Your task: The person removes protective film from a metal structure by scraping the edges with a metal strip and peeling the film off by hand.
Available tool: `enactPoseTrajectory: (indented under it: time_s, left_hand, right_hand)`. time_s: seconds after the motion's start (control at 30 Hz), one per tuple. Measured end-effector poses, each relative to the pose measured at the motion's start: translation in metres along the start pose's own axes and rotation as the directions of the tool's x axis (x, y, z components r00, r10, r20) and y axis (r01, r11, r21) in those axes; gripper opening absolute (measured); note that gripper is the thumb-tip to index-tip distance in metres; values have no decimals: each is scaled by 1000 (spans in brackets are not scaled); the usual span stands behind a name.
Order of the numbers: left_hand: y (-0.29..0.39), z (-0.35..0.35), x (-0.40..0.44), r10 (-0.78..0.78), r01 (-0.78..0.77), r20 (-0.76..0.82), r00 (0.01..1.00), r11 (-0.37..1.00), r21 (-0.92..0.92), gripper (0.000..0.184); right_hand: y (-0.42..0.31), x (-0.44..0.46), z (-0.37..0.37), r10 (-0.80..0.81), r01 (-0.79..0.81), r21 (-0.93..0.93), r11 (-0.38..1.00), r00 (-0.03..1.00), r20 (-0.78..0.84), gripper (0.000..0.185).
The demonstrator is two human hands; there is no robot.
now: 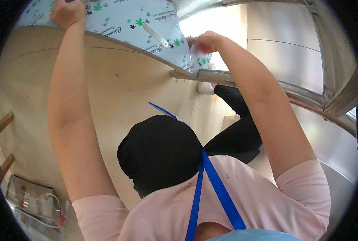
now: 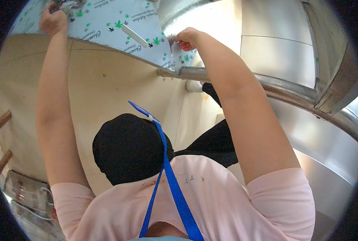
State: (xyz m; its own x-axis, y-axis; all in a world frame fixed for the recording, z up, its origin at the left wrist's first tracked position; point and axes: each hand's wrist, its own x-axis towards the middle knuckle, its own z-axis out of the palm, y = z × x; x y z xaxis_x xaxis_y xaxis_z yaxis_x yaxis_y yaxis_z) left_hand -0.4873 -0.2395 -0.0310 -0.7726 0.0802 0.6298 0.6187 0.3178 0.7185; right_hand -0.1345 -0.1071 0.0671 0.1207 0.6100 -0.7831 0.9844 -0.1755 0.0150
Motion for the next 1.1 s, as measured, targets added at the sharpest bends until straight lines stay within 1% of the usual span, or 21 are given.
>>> enactPoseTrajectory:
  time_s: [0.07,0.17,0.27,0.33,0.37,0.4,0.43,0.5,0.53,0.57,0.63,0.67,0.73,0.83,0.87,0.93,0.97,1.03,1.07,1.1]
  left_hand:
    - [-6,4,1,-19,19,-18,1000,1000,12,20]
    - [-17,10,0,-35,37,-43,998,999,35,21]
    - [-36,21,1,-30,36,-80,996,997,72,21]
    - [-38,20,4,-21,31,-97,995,994,101,22]
    - [-38,21,0,-59,67,-81,995,993,95,21]
    - [-26,14,-1,-98,103,-64,993,991,89,21]
    - [-14,7,-1,-136,139,-46,990,987,85,20]
    - [-4,-1,1,-163,161,52,985,986,42,20]
    - [-2,-3,1,-174,173,101,980,985,21,21]
    - [-10,0,1,-133,129,109,985,991,47,22]
    - [-25,5,4,-49,37,127,991,995,96,24]
    - [-30,8,3,-27,21,88,996,997,71,24]
    - [-24,6,1,12,-12,8,1000,1000,21,26]
    - [-13,2,3,157,-137,-100,982,973,186,26]
    - [-14,3,2,118,-98,-104,988,979,179,25]
    - [-17,7,1,36,-18,-112,993,987,163,22]
    - [-19,9,0,-21,30,-92,996,994,104,21]
    - [-16,7,0,-132,132,-38,990,991,-10,19]
    - [-15,5,-1,-167,166,15,986,986,17,19]
    - [-8,1,-1,-201,198,67,977,979,46,18]
  right_hand:
    - [-2,-9,0,23,-24,45,999,999,34,19]
    - [-1,-11,0,47,-46,105,993,999,-3,19]
    - [1,-10,-7,72,-81,168,982,995,62,16]
    - [6,-1,-7,69,-79,209,975,996,52,13]
    - [7,4,-8,68,-76,228,971,997,46,11]
    - [7,7,-9,-13,6,83,997,997,81,11]
    - [6,9,-10,-87,95,-60,994,988,128,11]
    - [6,10,-5,-101,113,-110,987,989,110,13]
    - [5,10,1,-41,42,-19,999,998,39,14]
    - [4,9,5,25,-23,76,997,999,-27,15]
    - [6,11,6,-6,6,-8,1000,1000,-1,17]
    - [7,12,5,-21,22,-49,999,1000,11,18]
    - [5,4,3,13,-15,-49,999,1000,-24,20]
    - [5,2,-1,58,-60,-38,997,997,-51,20]
    - [5,3,-2,71,-73,-33,997,996,-56,20]
    - [1,0,-8,25,-26,-59,998,1000,-14,17]
    - [1,-1,-10,3,-3,-68,998,1000,7,16]
    - [2,1,-11,55,-56,-11,998,998,-34,13]
    - [1,3,-11,79,-78,16,997,996,-52,12]
    - [2,5,-11,8,-8,-3,1000,999,-44,10]
